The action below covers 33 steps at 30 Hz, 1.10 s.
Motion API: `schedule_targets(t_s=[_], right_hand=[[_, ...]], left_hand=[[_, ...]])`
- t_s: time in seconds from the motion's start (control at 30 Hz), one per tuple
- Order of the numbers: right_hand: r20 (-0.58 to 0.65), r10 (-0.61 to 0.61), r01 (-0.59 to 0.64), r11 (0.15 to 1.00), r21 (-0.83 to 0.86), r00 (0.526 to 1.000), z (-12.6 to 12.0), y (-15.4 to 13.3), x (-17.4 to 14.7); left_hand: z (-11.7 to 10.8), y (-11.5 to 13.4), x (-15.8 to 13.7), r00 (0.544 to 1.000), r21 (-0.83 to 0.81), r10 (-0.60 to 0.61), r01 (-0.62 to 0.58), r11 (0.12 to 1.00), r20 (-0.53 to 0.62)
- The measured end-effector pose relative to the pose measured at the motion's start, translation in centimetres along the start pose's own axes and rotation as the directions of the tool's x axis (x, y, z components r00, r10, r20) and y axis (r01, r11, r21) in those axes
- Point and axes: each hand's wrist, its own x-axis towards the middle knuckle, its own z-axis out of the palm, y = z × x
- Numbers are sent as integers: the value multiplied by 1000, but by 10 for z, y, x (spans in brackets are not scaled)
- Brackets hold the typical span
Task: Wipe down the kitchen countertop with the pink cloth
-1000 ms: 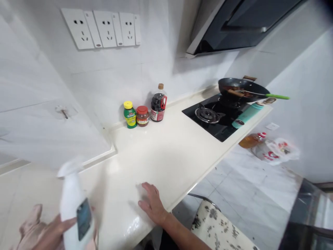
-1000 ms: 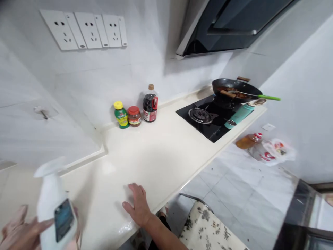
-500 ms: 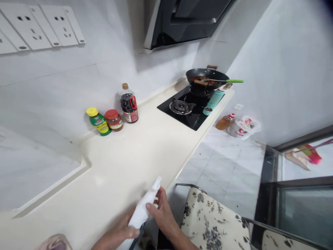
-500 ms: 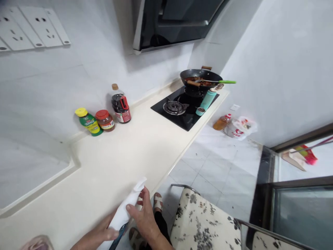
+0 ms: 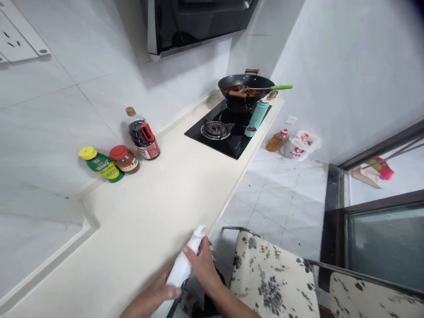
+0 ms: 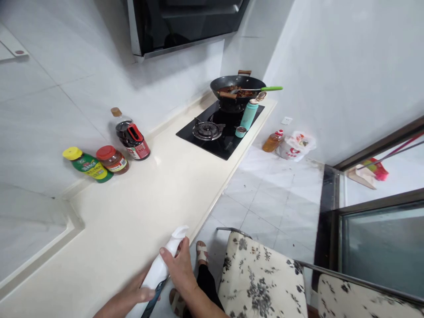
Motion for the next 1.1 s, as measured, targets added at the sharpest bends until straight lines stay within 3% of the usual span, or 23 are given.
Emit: schedule_targets(t_s=[0.17,0.33,0.6,0.9,1.1], right_hand=[[-36,37,-38,999,-37,999,-5,-3,7],[-98,24,-31,997,-67,995,-7,3,11],[-71,40,-44,998,-52,997,-7,6,13],[4,46,-46,999,15,999,-10,-3,9],[26,17,-18,1000,17,1000,-7,-4,10]], left_hand=[[0,4,10,1000,3,21,-21,1000,23],[-3,-5,14,997,-6,-60,61,998,43],[-4,-7,18,1000,3,7,-7,1000,27],[-8,-17,16,997,19,-60,59,998,53],[-5,-10,16,995,-14,-88,89,996,49]])
